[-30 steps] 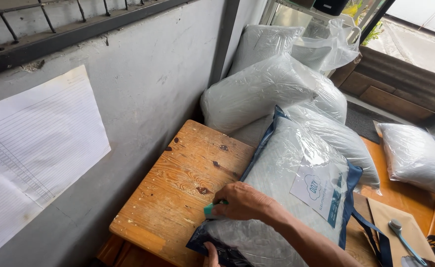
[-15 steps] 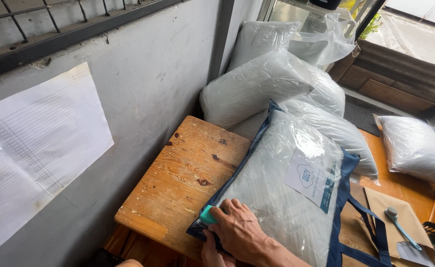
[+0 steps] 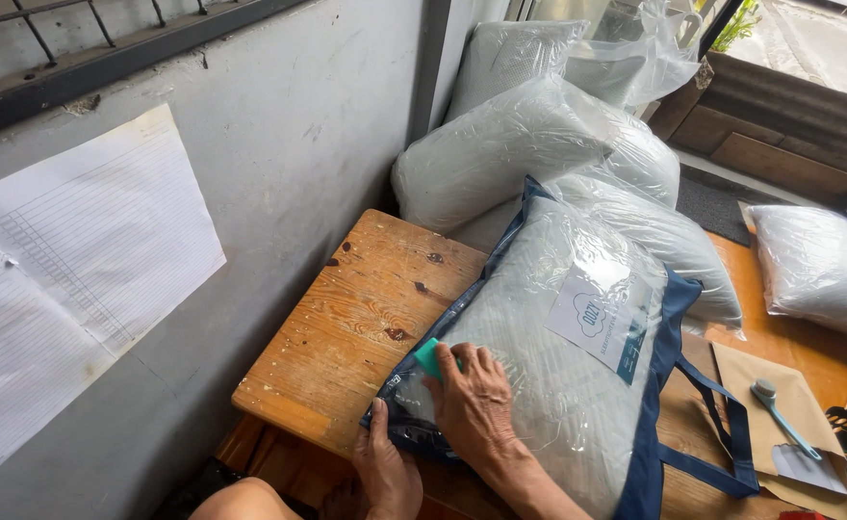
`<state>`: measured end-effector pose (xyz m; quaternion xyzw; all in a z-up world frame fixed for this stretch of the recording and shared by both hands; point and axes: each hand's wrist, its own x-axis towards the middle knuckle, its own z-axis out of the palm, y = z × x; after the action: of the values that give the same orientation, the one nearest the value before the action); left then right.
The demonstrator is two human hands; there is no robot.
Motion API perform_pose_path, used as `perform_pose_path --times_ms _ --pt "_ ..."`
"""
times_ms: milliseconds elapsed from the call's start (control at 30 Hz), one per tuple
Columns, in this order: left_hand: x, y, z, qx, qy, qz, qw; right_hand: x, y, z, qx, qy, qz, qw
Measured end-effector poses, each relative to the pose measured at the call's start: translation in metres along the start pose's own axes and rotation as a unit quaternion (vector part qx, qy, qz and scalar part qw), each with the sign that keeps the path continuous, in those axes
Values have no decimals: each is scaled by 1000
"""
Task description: Brushing the surface of a packaged pillow bag using a small hand brush to clean or smooth it.
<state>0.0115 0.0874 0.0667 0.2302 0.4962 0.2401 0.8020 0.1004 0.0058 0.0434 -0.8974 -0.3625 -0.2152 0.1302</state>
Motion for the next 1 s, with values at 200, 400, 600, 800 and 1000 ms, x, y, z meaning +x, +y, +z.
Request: perform_pose_path --times_ms 200,400,600,800,1000 --pt "51 -46 -20 -146 -37 -26 988 -8 -31 14 172 -112 31 978" --pt "21 -17 -11 -149 -69 -82 983 12 -10 16 -49 18 62 997" --pt "72 -58 -38 -197 -197 -159 947 -23 -54 32 72 -10 18 997" --pt "83 -55 -38 -239 -249 -176 922 -25 -46 8 252 -1 -74 965" --pt "113 -73 -46 -214 -205 -172 939 -37 -25 -27 104 -44 -149 982"
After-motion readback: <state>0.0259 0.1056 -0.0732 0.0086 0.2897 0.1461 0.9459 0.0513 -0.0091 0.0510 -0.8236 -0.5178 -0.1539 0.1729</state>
